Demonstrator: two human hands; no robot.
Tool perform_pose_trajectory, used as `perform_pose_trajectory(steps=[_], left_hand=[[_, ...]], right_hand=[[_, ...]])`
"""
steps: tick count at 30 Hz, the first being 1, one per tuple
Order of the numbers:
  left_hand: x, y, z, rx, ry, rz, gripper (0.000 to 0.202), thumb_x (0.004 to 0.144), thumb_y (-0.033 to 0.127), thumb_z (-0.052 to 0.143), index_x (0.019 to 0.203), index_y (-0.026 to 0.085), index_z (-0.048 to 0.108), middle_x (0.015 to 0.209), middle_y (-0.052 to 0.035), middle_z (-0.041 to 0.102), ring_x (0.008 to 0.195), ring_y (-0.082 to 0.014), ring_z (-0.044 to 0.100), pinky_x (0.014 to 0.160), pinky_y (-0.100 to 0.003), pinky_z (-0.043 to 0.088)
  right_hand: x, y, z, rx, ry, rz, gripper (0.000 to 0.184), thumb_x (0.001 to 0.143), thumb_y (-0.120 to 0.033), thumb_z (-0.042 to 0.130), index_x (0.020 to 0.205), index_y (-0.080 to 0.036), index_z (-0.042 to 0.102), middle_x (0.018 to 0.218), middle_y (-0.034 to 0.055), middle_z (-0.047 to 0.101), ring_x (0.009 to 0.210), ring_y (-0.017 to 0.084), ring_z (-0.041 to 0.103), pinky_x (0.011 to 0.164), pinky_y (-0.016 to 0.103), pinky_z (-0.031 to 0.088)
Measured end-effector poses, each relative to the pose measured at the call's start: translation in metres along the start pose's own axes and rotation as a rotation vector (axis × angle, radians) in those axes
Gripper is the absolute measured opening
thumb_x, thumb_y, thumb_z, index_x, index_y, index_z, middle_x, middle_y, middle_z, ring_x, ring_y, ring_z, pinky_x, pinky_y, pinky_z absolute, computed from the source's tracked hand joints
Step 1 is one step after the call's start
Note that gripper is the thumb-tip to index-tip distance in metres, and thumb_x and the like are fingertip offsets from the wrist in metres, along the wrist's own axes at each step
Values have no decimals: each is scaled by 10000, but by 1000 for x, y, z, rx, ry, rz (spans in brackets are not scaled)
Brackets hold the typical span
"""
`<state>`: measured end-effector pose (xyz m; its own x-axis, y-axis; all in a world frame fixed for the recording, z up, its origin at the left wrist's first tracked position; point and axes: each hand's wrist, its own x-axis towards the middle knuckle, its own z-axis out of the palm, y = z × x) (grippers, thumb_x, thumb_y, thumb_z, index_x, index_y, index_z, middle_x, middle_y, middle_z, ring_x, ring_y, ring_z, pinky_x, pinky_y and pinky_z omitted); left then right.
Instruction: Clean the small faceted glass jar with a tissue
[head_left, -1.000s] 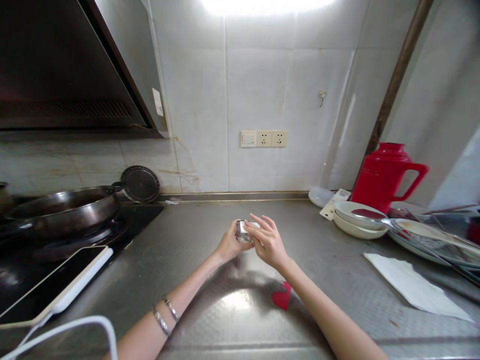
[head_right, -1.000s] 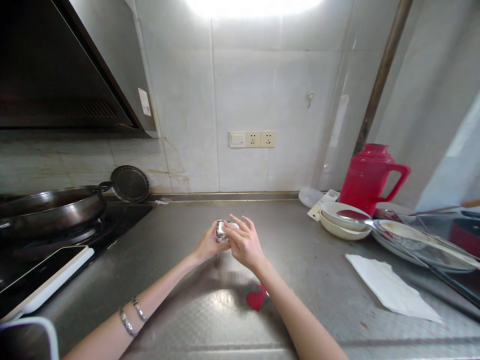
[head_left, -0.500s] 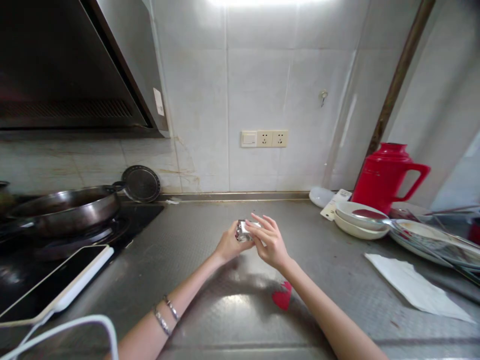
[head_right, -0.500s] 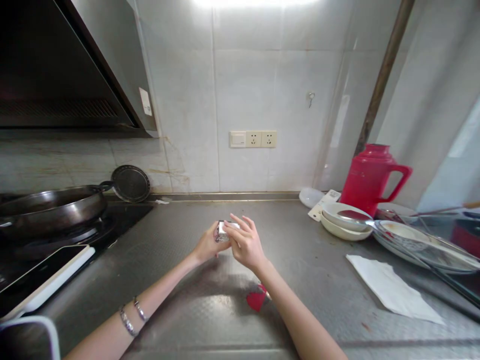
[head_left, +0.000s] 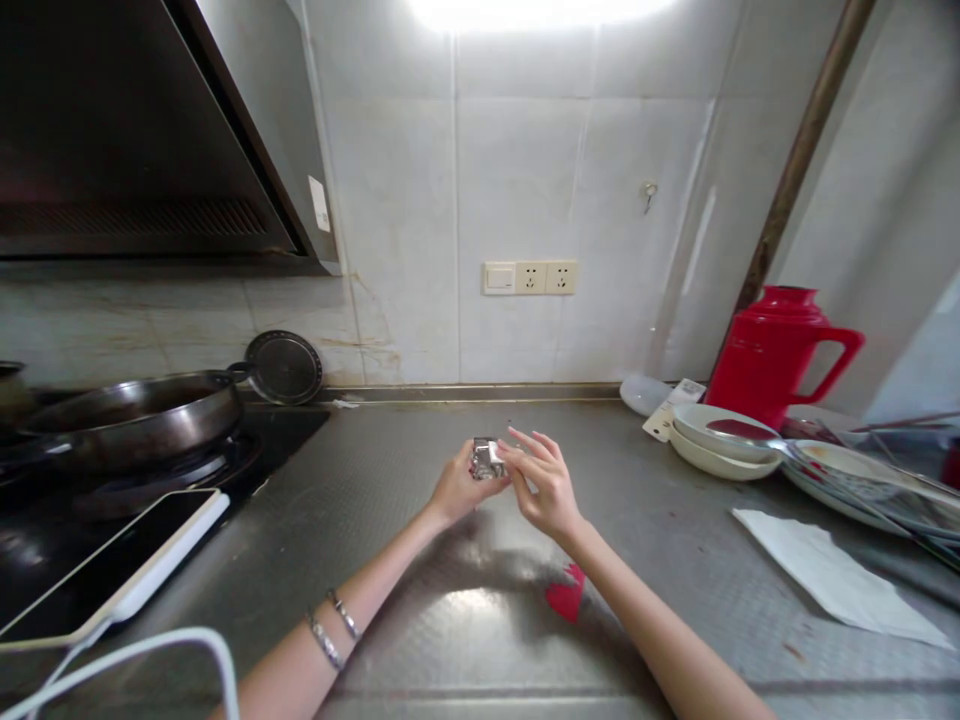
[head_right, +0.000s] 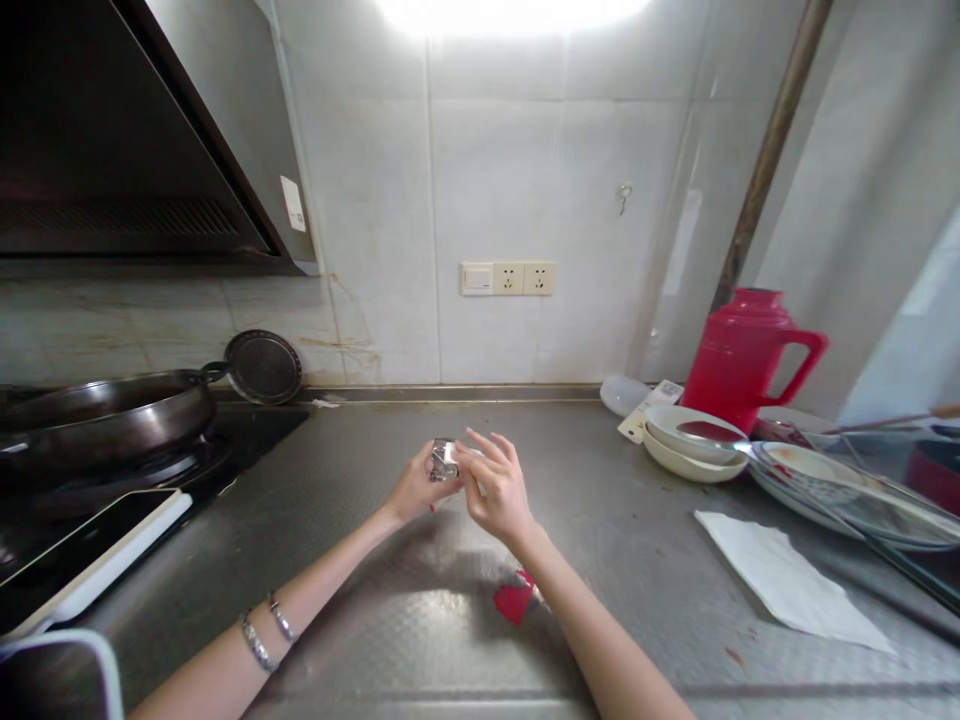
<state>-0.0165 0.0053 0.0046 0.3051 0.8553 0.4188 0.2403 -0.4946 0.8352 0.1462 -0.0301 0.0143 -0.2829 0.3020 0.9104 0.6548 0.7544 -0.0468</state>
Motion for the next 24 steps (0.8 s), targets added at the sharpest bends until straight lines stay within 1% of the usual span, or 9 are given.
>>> perform_pose_trajectory(steps=[4,6,8,11,14,16,18,21,24], left_hand=[[1,0,-2,88,31,6,435,635,378,744,946,158,533,769,-3,652,661,-142,590,557,-224,425],[0,1,-1,132,26,39,423,626,361,748,933,163,536,750,5,650,657,-140,586,559,-221,414],[-2,3,1,133,11,56,455,626,376,751,972,167,543,782,0,662,672,-140,591,572,-220,414],[-3,5,3,87,2,33,504,636,428,744,1016,163,545,821,-16,674,686,-143,603,581,-222,425],[-1,5,2,71,32,-7,470,661,451,719,983,158,541,812,-22,674,685,-151,614,575,-229,434],[0,4,0,109,67,-2,441,655,437,722,952,163,544,813,-23,673,699,-159,622,588,-237,442],[-1,4,0,154,79,19,418,653,419,725,939,170,550,796,-15,669,691,-160,622,591,-238,439],[-3,6,1,139,45,52,433,667,425,720,975,171,554,804,-13,669,686,-149,612,588,-227,431],[-5,7,3,44,11,57,507,657,454,730,1028,158,554,824,-21,664,688,-140,596,593,-223,437]], right_hand=[[1,-7,0,19,-66,-109,354,847,-86,499,1141,-260,594,1093,47,701,1205,244,536,1004,496,351],[1,-6,0,8,-60,-91,362,848,-80,490,1143,-262,592,1108,43,695,1219,245,523,1002,499,351],[2,-3,0,-6,-39,-37,371,849,-73,483,1146,-268,590,1111,37,694,1229,248,512,995,502,355],[2,1,-2,-10,-2,15,365,849,-76,485,1139,-269,596,1081,38,706,1218,249,523,988,502,361],[2,-2,-3,18,-3,-22,354,846,-85,492,1130,-264,605,1058,47,713,1195,246,545,990,496,365],[3,-6,-4,44,-27,-65,350,845,-90,496,1129,-263,606,1064,48,711,1193,244,547,997,495,361],[3,-8,-3,57,-42,-75,346,847,-93,496,1126,-264,609,1074,46,708,1200,244,540,1008,501,349],[3,-7,-1,56,-21,12,332,864,-104,479,1116,-270,618,1093,44,700,1200,247,540,1013,517,342],[3,-3,0,77,28,129,293,886,-140,472,1087,-272,640,1085,49,702,1171,250,564,994,510,376]])
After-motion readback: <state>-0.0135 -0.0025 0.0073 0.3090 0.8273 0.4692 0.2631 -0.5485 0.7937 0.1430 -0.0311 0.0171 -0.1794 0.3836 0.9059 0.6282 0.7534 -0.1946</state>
